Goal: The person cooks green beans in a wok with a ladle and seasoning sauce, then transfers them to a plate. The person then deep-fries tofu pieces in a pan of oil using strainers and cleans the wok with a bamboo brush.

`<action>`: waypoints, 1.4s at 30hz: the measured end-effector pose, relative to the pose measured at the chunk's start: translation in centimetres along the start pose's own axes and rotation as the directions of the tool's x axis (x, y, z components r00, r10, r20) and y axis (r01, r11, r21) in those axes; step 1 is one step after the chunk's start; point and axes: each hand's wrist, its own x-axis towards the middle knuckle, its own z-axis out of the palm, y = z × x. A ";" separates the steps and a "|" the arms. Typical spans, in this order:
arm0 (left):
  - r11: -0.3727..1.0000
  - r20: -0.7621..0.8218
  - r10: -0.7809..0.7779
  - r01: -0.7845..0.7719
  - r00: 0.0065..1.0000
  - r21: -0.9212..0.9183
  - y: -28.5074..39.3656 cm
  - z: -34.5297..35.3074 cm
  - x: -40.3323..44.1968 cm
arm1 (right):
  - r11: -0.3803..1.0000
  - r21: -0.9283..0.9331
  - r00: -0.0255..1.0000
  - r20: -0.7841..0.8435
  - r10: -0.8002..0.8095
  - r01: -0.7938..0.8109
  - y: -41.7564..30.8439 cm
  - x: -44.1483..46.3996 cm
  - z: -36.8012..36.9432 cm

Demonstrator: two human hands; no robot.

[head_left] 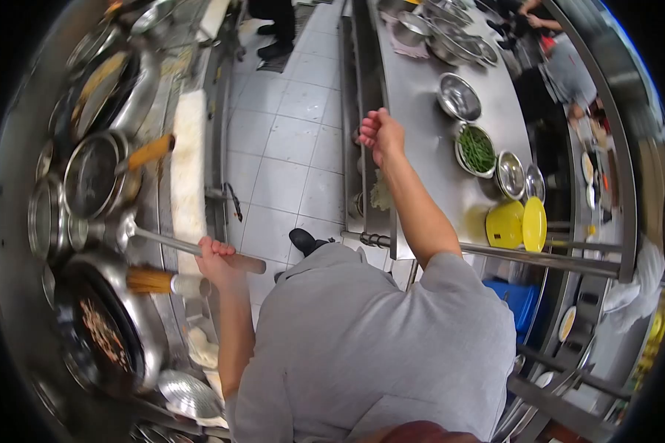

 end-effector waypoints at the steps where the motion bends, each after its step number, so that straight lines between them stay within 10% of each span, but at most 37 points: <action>1: 0.999 -0.019 0.032 -0.031 0.999 0.044 1.5 -0.5 1.4 | 0.989 0.146 0.994 -0.107 0.014 0.002 0.7 0.4 0.1; 3: 0.995 -0.092 -0.100 0.097 0.991 -0.037 -8.2 3.5 -1.9 | 0.983 0.162 0.948 -0.316 -0.036 0.092 -8.8 4.2 -9.9; 8: 0.994 -0.137 -0.086 0.095 0.987 0.055 -5.0 -0.1 5.7 | 0.843 0.466 0.801 -0.594 0.073 0.269 -5.8 4.0 -12.4; 13: 0.965 -0.127 -0.234 0.246 0.964 0.092 -4.0 -1.5 7.4 | 0.855 0.397 0.565 -0.810 0.157 0.332 -6.9 -0.8 -17.8; 16: 0.942 -0.087 -0.288 0.298 0.954 0.156 -3.4 -1.9 7.2 | 0.910 0.020 0.224 -0.971 -0.081 0.415 -10.2 -3.5 -18.2; 19: 0.911 -0.094 -0.292 0.307 0.952 0.276 -3.5 -2.3 7.3 | 0.884 -0.413 0.105 -0.891 -0.442 0.220 -9.0 2.3 -31.0; 26: 0.858 -0.114 -0.307 0.327 0.945 0.396 -3.8 -3.4 7.4 | 0.538 -0.699 0.364 -0.709 -0.604 -0.470 -13.6 -0.1 -28.8; 37: 0.747 -0.026 -0.493 0.439 0.869 0.498 -4.8 -4.8 3.3 | 0.469 -0.721 0.523 -0.693 -0.496 -0.511 -17.0 1.1 -31.2; 42: 0.755 0.080 -0.497 0.386 0.864 0.531 -4.5 -5.7 1.6 | 0.410 -0.879 0.559 -0.472 -0.681 -0.244 -19.5 -2.7 -26.8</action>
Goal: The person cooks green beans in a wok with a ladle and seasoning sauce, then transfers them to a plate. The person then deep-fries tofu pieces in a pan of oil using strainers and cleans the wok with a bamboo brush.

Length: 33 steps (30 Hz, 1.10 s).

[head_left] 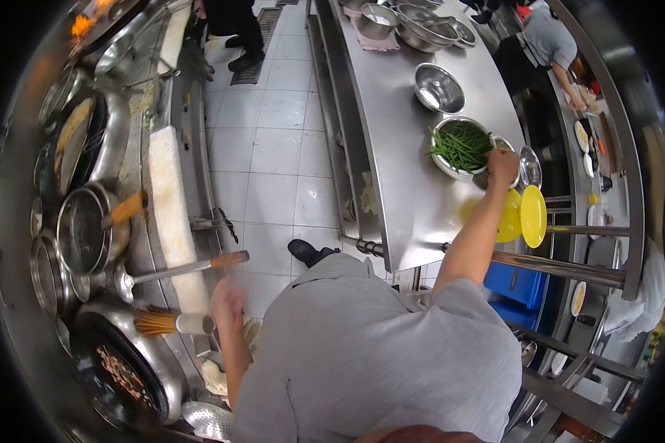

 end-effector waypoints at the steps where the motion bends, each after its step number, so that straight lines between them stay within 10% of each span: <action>1: 1.000 0.016 0.003 -0.003 1.000 -0.005 -0.2 0.0 -0.3 | 0.949 0.308 0.996 0.079 0.040 -0.063 -0.7 -0.2 -0.8; 6: 0.994 0.114 0.108 -0.103 0.988 -0.044 0.5 -1.3 -5.0 | 0.715 0.683 0.824 0.486 -0.292 -0.150 -8.6 -5.8 -4.6; 11: 0.943 0.083 0.189 -0.158 0.978 -0.292 -0.8 -4.3 -10.7 | 0.519 0.776 0.077 0.579 -0.812 -0.360 -24.4 -23.4 -1.9; 16: 0.858 -0.104 0.299 -0.315 0.949 -0.406 -4.0 -9.7 -19.6 | 0.677 0.588 -0.512 0.455 -0.729 -0.443 -33.2 -47.7 -0.6; 23: 0.665 -0.401 0.415 -0.573 0.817 -0.479 -10.3 -15.2 -31.3 | 0.485 0.851 -0.693 0.226 -0.685 -0.202 -37.1 -83.4 -3.5; 27: 0.597 -0.576 0.346 -0.647 0.741 -0.475 -14.5 -16.1 -35.0 | -0.584 0.732 -0.612 -0.293 -0.735 0.351 -34.4 -96.6 -4.1; 33: 0.603 -0.639 0.232 -0.624 0.733 -0.497 -17.5 -17.6 -37.7 | -0.641 0.702 -0.531 -0.431 -0.730 0.312 -33.8 -102.0 -5.7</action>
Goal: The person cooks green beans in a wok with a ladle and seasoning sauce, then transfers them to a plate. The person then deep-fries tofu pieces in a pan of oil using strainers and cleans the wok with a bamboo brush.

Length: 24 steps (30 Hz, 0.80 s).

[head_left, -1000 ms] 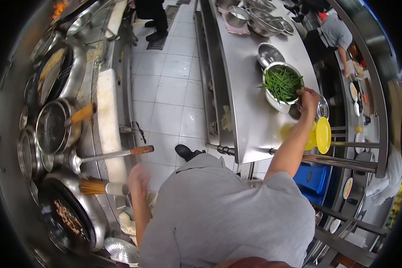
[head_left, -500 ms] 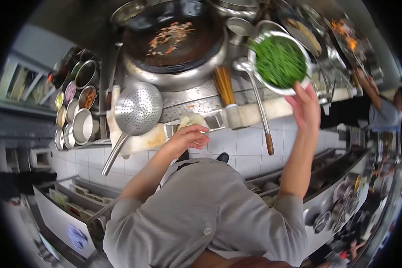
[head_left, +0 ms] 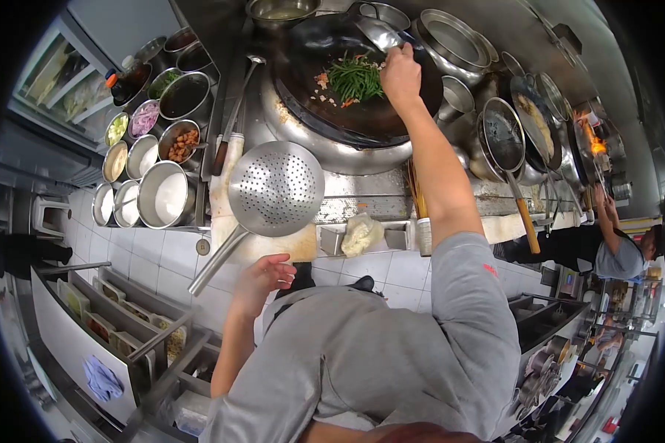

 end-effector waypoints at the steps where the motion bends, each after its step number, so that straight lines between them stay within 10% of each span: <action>1: 1.000 0.013 0.002 -0.002 1.000 0.003 0.0 -0.4 0.2 | 0.999 0.032 0.999 -0.054 0.001 0.001 0.5 0.3 0.0; 4: 0.999 0.061 0.009 -0.011 0.998 0.030 1.1 -0.3 0.9 | 0.960 0.165 0.962 -0.115 0.247 -0.227 0.8 -0.1 -2.2; 6: 0.998 0.112 0.012 -0.018 0.994 0.058 2.0 0.5 1.7 | 0.414 0.698 0.737 0.245 0.629 -0.585 2.9 -1.4 -2.3; 9: 0.983 0.136 -0.009 -0.016 0.991 0.182 2.3 1.6 2.9 | -0.163 0.892 0.674 0.429 0.601 -0.421 5.3 -5.7 -4.9; 13: 0.959 0.231 -0.061 -0.008 0.971 0.283 1.7 3.9 4.7 | -0.512 0.798 0.641 0.579 0.504 -0.318 7.9 -14.4 -11.6; 18: 0.912 0.410 -0.206 0.023 0.888 0.409 -1.3 8.9 6.6 | -0.528 0.800 0.414 0.599 0.685 -0.283 12.1 -31.0 -22.4; 24: 0.847 0.512 -0.339 0.020 0.789 0.531 -2.6 16.9 7.8 | -0.076 0.985 -0.147 0.053 0.988 -0.154 16.6 -47.9 -39.5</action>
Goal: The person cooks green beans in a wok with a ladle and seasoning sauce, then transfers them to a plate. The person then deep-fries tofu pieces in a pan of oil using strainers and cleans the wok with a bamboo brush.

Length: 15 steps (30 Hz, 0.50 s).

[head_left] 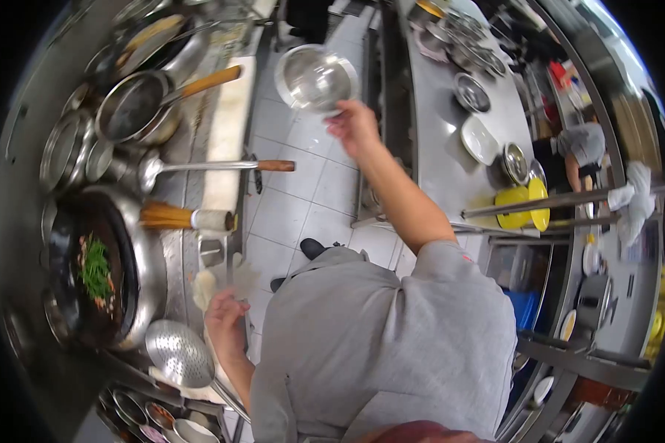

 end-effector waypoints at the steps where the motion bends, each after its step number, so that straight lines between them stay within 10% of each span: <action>1: 1.000 0.022 -0.002 0.002 1.000 0.031 0.2 1.0 0.8 | 0.996 0.040 0.992 -0.108 -0.070 0.075 -2.0 2.0 -3.6; 9: 0.968 0.085 -0.044 0.021 0.995 0.249 -0.3 4.3 4.2 | 0.870 0.086 0.675 -0.670 -0.310 0.485 -18.6 17.9 -28.8; 12: 0.958 -0.012 -0.044 0.046 0.999 0.284 0.6 5.0 3.6 | 0.901 0.100 0.818 -0.471 -0.331 0.422 -20.6 30.3 -45.1; 15: 0.980 -0.034 -0.020 0.026 0.999 0.198 0.3 5.1 2.2 | 0.937 0.080 0.814 -0.523 -0.251 0.340 -19.6 28.2 -38.3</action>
